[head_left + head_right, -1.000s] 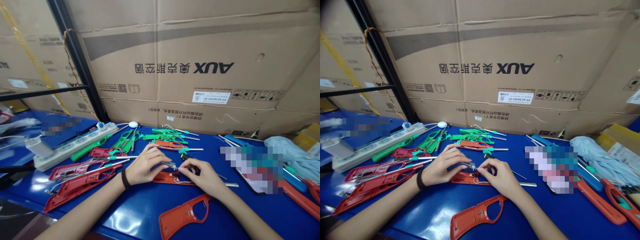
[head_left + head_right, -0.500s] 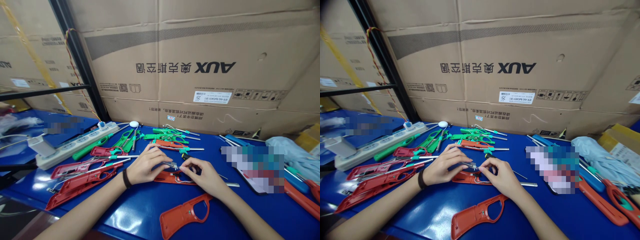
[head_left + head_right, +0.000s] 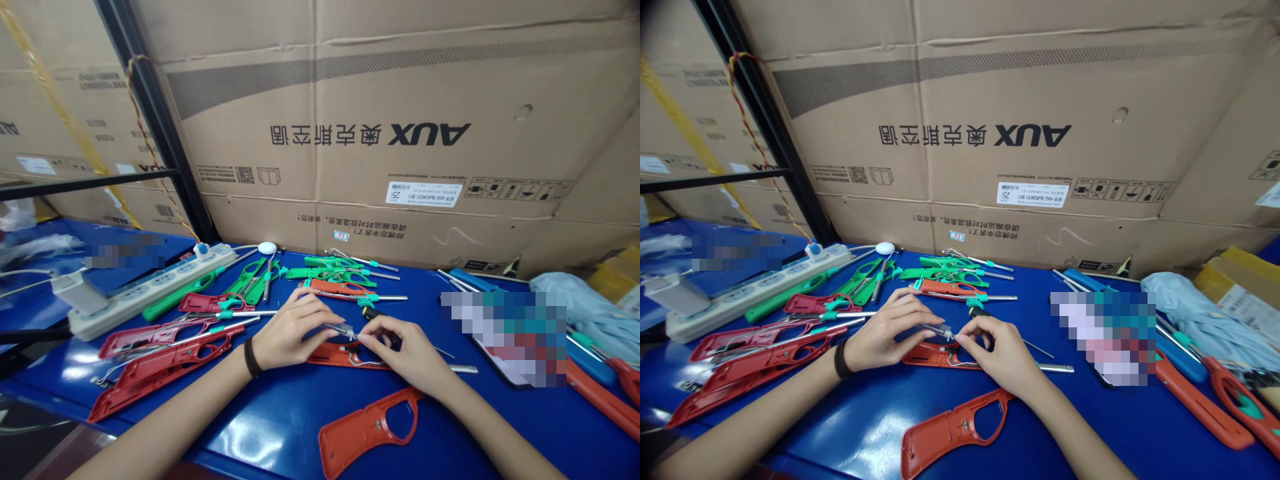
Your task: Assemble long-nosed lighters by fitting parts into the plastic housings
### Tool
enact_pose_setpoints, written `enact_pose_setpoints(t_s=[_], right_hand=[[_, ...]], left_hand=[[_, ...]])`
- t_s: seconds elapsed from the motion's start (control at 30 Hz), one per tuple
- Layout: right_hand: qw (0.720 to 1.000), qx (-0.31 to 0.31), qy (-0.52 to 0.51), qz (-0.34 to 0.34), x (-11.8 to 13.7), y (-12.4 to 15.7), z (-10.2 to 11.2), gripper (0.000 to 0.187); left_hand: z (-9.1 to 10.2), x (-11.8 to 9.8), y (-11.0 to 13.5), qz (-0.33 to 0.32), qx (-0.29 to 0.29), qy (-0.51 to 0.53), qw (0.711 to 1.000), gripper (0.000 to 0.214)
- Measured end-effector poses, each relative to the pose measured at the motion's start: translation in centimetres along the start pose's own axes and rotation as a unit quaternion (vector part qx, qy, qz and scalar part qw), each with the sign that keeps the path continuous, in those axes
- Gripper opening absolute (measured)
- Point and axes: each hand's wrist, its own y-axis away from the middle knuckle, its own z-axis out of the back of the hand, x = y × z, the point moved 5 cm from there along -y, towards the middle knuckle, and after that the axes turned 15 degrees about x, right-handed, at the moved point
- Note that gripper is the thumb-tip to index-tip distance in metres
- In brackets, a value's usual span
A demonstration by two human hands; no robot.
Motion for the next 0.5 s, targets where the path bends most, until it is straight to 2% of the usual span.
enact_pose_setpoints(t_s=[0.5], right_hand=[[0.999, -0.023, 0.018, 0.029, 0.09, 0.22, -0.03, 0.017]], left_hand=[[-0.53, -0.08, 0.04, -0.016, -0.011, 0.007, 1.000, 0.021]])
